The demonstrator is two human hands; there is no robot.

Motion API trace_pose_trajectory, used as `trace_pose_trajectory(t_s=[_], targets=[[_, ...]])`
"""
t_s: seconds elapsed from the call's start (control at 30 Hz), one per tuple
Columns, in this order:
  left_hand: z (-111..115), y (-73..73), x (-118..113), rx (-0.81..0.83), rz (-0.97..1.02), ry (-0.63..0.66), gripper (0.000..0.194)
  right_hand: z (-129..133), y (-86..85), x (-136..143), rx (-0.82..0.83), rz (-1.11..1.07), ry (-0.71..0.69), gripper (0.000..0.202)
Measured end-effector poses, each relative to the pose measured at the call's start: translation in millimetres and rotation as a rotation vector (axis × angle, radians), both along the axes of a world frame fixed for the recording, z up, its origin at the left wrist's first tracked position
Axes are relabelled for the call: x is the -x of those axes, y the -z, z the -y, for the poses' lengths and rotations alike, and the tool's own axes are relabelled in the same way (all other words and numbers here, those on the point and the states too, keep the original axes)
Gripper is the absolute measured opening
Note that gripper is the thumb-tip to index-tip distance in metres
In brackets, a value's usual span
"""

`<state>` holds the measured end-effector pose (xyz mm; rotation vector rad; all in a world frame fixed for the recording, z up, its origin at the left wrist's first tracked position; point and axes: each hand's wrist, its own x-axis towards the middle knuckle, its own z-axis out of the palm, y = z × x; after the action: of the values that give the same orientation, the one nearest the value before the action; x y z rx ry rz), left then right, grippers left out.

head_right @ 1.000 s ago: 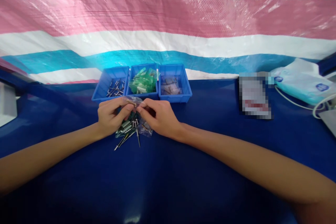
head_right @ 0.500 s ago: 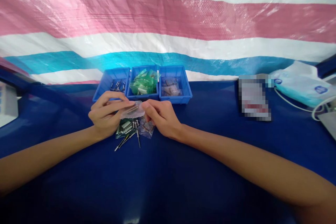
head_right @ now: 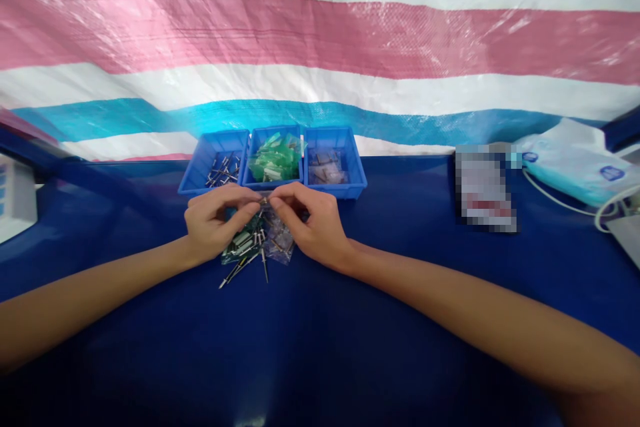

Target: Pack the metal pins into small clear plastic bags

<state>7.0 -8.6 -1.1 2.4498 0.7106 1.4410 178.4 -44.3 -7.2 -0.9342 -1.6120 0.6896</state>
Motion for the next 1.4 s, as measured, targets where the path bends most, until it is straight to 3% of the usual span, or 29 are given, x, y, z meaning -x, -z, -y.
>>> trace_pose_trajectory(t_s=[0.13,0.27,0.53,0.7,0.8,0.93,1.1,1.4], targets=[[-0.5,2.0,0.6,0.013,0.044,-0.036,0.010,-1.1,0.8,-1.6,0.045,-0.045,-0.041,0.019],[-1.1,1.3,0.7,-0.026,0.107,-0.018,0.012,-3.0,0.4,-3.7,0.150,-0.075,-0.178,0.038],[0.7,-0.6,0.6,-0.117,0.079,-0.088,0.019,-1.0,-2.7,-0.3,0.149,-0.198,-0.242,0.010],[0.6,-0.3,1.1,-0.116,0.075,-0.115,0.015,-1.3,-0.2,0.9,0.120,-0.196,-0.181,0.011],[0.1,0.7,1.9,0.008,0.118,-0.084,0.014,-1.4,-0.2,1.3,0.076,-0.181,-0.093,0.010],[0.3,1.8,1.7,0.157,0.015,0.032,0.016,-1.3,-0.6,2.1,0.043,-0.147,-0.011,0.012],[1.9,1.3,-1.2,0.142,0.040,-0.019,0.033,-1.4,1.6,2.0,0.000,-0.104,0.009,0.016],[1.3,4.4,-2.4,0.128,0.110,-0.006,0.033,-1.1,1.3,1.5,-0.012,-0.077,-0.016,0.015]])
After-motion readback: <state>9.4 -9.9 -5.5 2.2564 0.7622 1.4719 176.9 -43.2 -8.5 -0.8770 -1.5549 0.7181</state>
